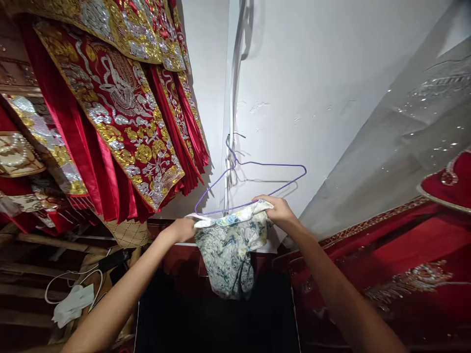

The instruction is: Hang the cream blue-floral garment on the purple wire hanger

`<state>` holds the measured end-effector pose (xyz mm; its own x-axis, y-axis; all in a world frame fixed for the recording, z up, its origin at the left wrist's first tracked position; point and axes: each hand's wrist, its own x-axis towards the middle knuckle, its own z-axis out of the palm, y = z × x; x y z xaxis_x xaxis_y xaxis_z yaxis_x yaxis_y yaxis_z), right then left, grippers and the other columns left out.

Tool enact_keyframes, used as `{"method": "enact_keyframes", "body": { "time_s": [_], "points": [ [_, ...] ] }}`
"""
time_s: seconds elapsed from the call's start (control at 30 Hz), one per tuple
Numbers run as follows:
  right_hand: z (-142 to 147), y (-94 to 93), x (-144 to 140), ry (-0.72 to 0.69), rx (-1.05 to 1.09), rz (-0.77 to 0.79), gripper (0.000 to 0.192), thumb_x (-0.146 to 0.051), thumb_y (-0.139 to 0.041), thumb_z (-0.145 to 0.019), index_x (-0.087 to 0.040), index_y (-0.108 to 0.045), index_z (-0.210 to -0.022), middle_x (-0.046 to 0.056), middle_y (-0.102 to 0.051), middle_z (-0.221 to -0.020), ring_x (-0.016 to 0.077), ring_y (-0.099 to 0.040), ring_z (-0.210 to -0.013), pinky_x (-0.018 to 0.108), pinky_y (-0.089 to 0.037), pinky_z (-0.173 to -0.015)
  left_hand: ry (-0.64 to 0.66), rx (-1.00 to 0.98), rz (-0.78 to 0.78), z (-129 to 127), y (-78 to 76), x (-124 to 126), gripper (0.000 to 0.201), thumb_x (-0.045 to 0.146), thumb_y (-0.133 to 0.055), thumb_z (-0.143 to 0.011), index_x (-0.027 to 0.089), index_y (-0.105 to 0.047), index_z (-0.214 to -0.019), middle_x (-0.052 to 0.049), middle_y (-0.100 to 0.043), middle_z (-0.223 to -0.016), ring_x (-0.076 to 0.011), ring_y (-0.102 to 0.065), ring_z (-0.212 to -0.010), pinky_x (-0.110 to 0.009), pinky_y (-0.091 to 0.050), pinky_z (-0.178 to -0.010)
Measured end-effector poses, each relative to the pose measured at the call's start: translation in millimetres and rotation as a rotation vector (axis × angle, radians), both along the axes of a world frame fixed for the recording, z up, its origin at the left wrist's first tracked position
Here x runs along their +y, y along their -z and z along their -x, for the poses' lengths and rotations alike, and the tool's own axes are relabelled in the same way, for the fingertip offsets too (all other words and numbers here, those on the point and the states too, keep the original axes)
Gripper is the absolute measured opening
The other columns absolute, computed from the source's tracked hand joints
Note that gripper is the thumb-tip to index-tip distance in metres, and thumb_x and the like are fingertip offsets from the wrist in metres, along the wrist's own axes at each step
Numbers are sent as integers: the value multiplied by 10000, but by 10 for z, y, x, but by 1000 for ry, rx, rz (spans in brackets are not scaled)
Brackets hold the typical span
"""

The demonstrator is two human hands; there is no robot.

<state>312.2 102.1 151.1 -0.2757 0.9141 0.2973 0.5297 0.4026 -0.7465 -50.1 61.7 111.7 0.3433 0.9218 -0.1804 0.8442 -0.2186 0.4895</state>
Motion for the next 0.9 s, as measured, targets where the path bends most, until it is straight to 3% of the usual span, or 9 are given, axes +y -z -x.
{"method": "enact_keyframes", "body": {
  "time_s": [0.17, 0.3, 0.4, 0.47, 0.57, 0.67, 0.77, 0.83, 0.9],
  "points": [
    [145, 54, -27, -40, -16, -8, 474, -123, -474, -635, -216, -756, -1004, 11, -767, -983, 256, -685, -953, 297, -504, -811, 89, -2, -353, 118, -750, -82, 242, 227, -443, -877, 181, -680, -893, -115, -650, -1059, -272, -603, -1067, -393, -438, -982],
    [429, 24, -251, -138, -29, 21, 523, -91, -487, -647, -234, -761, -1069, 18, -762, -1063, 252, -684, -977, 318, -514, -862, 121, -167, -630, -102, -1109, 38, 226, 227, -448, -908, 172, -637, -1020, -100, -637, -1079, -243, -605, -1035, -374, -466, -947],
    [597, -60, -478, -226, -7, 6, 690, -55, -455, -650, -253, -681, -1271, 18, -755, -1080, 201, -686, -851, 296, -529, -799, 57, -259, -726, -251, -1172, 244, 374, 239, -459, -927, 180, -526, -1290, -98, -660, -1138, -235, -628, -1025, -372, -478, -930],
    [570, -158, -589, -166, 45, 34, 835, -34, -449, -627, -268, -547, -1422, 0, -765, -963, 157, -655, -698, 253, -520, -686, 61, -256, -737, -265, -1173, 380, 405, 235, -422, -950, 189, -512, -1342, -103, -670, -1184, -233, -638, -1054, -369, -473, -949],
    [263, -343, -586, 180, 259, -40, 941, -59, -538, -642, -249, -344, -1543, -3, -752, -887, 160, -658, -698, 229, -511, -631, 78, -206, -751, -177, -1206, 503, 358, 242, -403, -959, 194, -608, -1248, -104, -682, -1195, -243, -639, -1085, -358, -472, -951],
    [-231, -529, -373, 398, 328, -143, 720, -199, -670, -669, -172, -568, -1381, 58, -748, -953, 222, -683, -817, 278, -539, -667, 115, -198, -721, -72, -1283, 518, 324, 297, -411, -971, 211, -646, -1178, -75, -716, -1075, -236, -663, -960, -329, -489, -847],
    [-586, -642, -147, 160, 322, 120, 380, -320, -759, -651, -159, -752, -995, 71, -745, -838, 266, -696, -797, 325, -555, -673, 108, -298, -688, -26, -1310, 518, 308, 367, -445, -971, 211, -681, -1093, -44, -720, -944, -207, -654, -829, -304, -482, -772],
    [-611, -630, -98, 23, 411, 267, 364, -425, -786, -653, -180, -748, -919, 68, -734, -787, 275, -703, -758, 350, -566, -658, 29, -466, -696, -23, -1269, 559, 307, 401, -514, -938, 199, -694, -1082, -52, -708, -971, -195, -642, -818, -298, -488, -755],
    [-466, -533, -152, 24, 510, 222, 391, -532, -730, -731, -198, -734, -935, 68, -727, -806, 271, -704, -760, 370, -576, -653, -66, -631, -711, -37, -1196, 632, 330, 418, -601, -883, 193, -702, -1102, -74, -676, -1066, -184, -632, -827, -297, -499, -741]
  ]
}}
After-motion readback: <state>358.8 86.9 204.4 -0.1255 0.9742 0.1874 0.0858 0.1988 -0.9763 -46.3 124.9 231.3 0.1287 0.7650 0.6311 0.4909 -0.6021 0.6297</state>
